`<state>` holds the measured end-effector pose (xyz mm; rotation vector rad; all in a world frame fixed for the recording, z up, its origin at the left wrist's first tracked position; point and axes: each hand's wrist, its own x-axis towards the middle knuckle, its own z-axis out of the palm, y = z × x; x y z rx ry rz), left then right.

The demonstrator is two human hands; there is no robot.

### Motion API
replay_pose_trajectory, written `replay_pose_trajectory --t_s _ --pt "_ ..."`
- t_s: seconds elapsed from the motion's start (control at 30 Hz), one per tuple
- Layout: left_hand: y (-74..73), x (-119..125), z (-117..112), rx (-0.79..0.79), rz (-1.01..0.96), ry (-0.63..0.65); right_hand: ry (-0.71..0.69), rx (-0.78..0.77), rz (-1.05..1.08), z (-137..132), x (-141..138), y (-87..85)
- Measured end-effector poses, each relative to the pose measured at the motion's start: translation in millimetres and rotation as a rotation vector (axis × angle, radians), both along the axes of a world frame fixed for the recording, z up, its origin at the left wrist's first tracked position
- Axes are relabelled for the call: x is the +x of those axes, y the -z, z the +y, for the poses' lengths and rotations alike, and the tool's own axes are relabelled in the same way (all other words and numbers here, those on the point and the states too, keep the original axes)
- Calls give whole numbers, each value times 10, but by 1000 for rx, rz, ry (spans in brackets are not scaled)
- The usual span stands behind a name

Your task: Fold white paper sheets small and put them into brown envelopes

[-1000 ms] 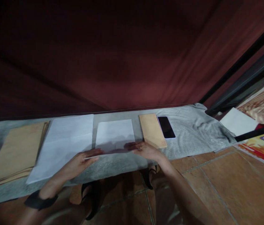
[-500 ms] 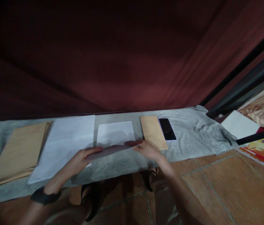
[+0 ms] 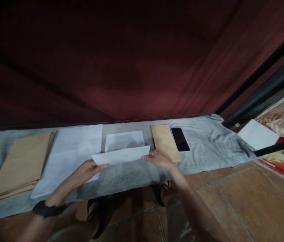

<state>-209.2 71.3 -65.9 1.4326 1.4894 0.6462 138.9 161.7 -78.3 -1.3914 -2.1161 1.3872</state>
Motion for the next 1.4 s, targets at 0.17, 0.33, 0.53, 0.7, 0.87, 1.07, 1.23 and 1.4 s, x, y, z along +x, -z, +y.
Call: replay_pose_trajectory --t_s 0.17,0.33,0.53,0.7,0.87,1.07,1.23,1.4 --pt "-38 11 8 -46 -84 -17 -54 -72 73 65 -10 88" --pt "36 12 92 -15 -113 -93 44 -16 23 100 -83 143" --pt "161 90 241 125 -14 -262 150 104 -14 157 -232 203" --pt "169 170 333 231 328 -337 196 158 -139 195 -321 185" --pt "105 269 431 145 674 -361 219 197 -238 228 -404 184" --pt "-3 421 491 35 894 -358 241 249 -502 253 -534 109" --pt "-77 543 523 -1 994 -372 240 301 -615 266 -626 80" --pt "-88 593 523 12 1057 -372 243 341 -668 272 -681 87"
